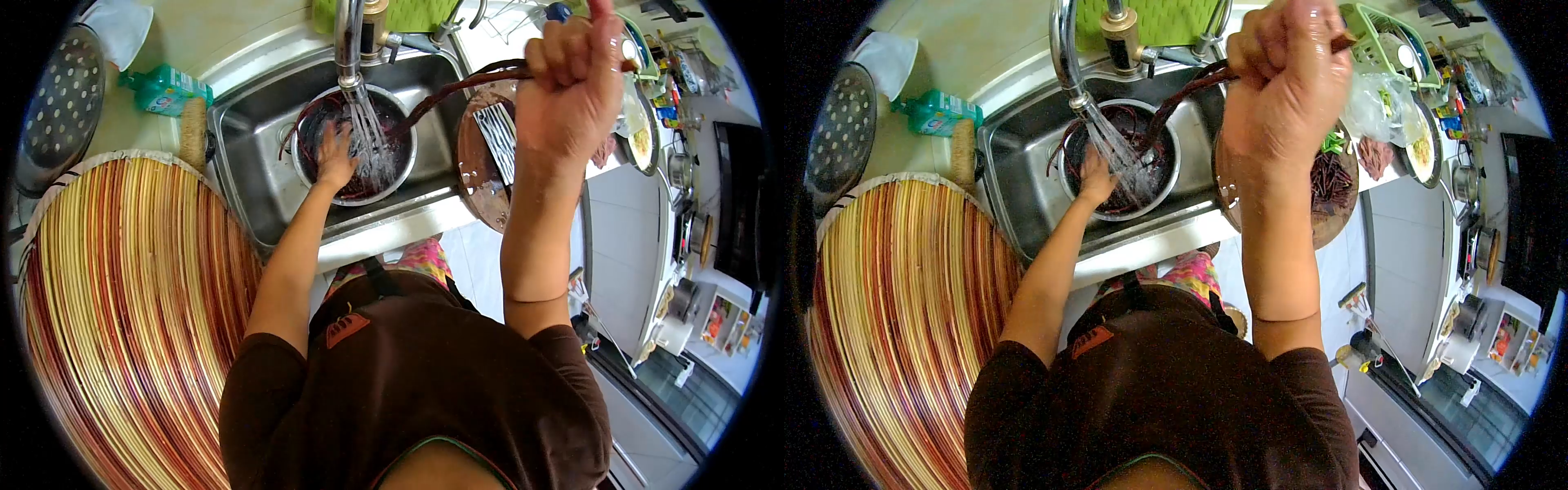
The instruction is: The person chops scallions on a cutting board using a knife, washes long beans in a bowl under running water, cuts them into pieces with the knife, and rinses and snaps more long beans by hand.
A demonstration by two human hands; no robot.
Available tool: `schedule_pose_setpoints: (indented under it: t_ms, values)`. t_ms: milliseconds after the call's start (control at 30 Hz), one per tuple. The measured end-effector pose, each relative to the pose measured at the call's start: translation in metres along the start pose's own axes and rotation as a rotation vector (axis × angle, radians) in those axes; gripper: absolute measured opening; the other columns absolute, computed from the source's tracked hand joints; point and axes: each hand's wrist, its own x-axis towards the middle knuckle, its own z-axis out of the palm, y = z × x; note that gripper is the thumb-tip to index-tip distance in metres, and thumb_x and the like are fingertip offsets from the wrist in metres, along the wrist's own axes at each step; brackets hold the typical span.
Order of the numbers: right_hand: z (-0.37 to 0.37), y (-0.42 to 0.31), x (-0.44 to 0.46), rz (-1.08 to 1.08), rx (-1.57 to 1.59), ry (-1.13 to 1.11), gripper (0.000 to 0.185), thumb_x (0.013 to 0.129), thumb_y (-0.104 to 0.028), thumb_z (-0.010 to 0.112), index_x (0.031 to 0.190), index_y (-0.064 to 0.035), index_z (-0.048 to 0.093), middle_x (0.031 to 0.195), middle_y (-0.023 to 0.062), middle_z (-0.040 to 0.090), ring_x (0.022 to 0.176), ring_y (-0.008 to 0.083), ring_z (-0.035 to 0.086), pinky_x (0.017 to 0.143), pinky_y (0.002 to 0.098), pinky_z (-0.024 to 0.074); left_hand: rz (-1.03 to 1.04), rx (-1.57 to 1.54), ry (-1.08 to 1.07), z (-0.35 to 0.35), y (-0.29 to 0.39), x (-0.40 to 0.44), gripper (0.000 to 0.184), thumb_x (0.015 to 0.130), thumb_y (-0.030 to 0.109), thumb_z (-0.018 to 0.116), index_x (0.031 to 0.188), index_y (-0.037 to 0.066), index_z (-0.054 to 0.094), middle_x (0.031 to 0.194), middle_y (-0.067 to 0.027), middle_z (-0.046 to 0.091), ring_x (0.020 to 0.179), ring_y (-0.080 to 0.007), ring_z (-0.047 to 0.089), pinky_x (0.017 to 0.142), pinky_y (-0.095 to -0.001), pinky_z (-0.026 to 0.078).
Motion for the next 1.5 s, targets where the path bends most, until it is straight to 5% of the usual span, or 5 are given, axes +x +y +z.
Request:
schedule_pose_setpoints:
  t_ms: [267, 533, 967, 1133, 1500]
  values:
    - [-0.033, 0.051, -0.03, 0.283, 0.02, 0.03, 0.028, 0.097, -0.025, 0.053, 0.109, -0.0003, 0.059, 0.073, 0.0003, 0.053, 0.058, 0.0067, 0.038, 0.05, 0.021, 0.0311, -0.136, 0.102, -1.028, -0.003, 0.002, -0.029, 0.042, 0.082, 0.04, 0.068, 0.105, 0.005, 0.069, 0.113, -0.0159, 0.065, 0.105, -0.0323, 0.061, 0.09, -0.0397, 0.048]
    - [-0.081, 0.128, -0.076, 0.703, -0.215, -0.085, 0.037, 0.102, -0.03, 0.041, 0.121, -0.001, 0.054, 0.094, 0.0103, 0.065, 0.08, 0.0125, 0.061, 0.074, 0.0254, 0.0508, -0.191, -0.574, -0.685, -0.049, -0.018, 0.012, 0.016, 0.084, 0.022, 0.065, 0.084, 0.006, 0.068, 0.066, -0.0114, 0.065, 0.058, -0.0212, 0.062, 0.058, -0.0361, 0.048]
    - [-0.075, 0.173, -0.102, 0.508, -0.575, -0.419, 0.019, 0.097, -0.018, 0.05, 0.096, -0.0002, 0.057, 0.082, 0.0031, 0.057, 0.078, 0.0108, 0.049, 0.072, 0.0267, 0.0419, -0.073, -1.081, 0.27, -0.2, 0.066, 0.077, 0.025, 0.092, 0.009, 0.058, 0.113, -0.002, 0.05, 0.09, -0.0056, 0.062, 0.08, -0.0124, 0.059, 0.075, -0.0256, 0.049]
    - [-0.051, 0.149, -0.079, 0.569, -0.309, -0.042, 0.028, 0.098, -0.031, 0.051, 0.083, -0.0075, 0.054, 0.069, -0.0027, 0.047, 0.06, 0.0064, 0.04, 0.056, 0.0227, 0.0351, -0.009, -1.296, -0.087, -0.168, 0.09, 0.058, 0.043, 0.1, 0.037, 0.042, 0.126, 0.006, 0.051, 0.115, -0.0083, 0.06, 0.11, -0.0203, 0.053, 0.098, -0.0349, 0.039]
    - [-0.025, 0.061, -0.025, 0.202, -0.08, -0.107, 0.025, 0.099, -0.031, 0.048, 0.107, -0.0081, 0.053, 0.062, -0.0017, 0.04, 0.054, 0.0082, 0.035, 0.055, 0.0266, 0.0382, -0.003, -0.611, -0.418, -0.011, 0.031, 0.009, 0.043, 0.089, 0.03, 0.06, 0.123, 0.003, 0.053, 0.123, -0.0242, 0.055, 0.117, -0.0325, 0.052, 0.097, -0.0421, 0.04]
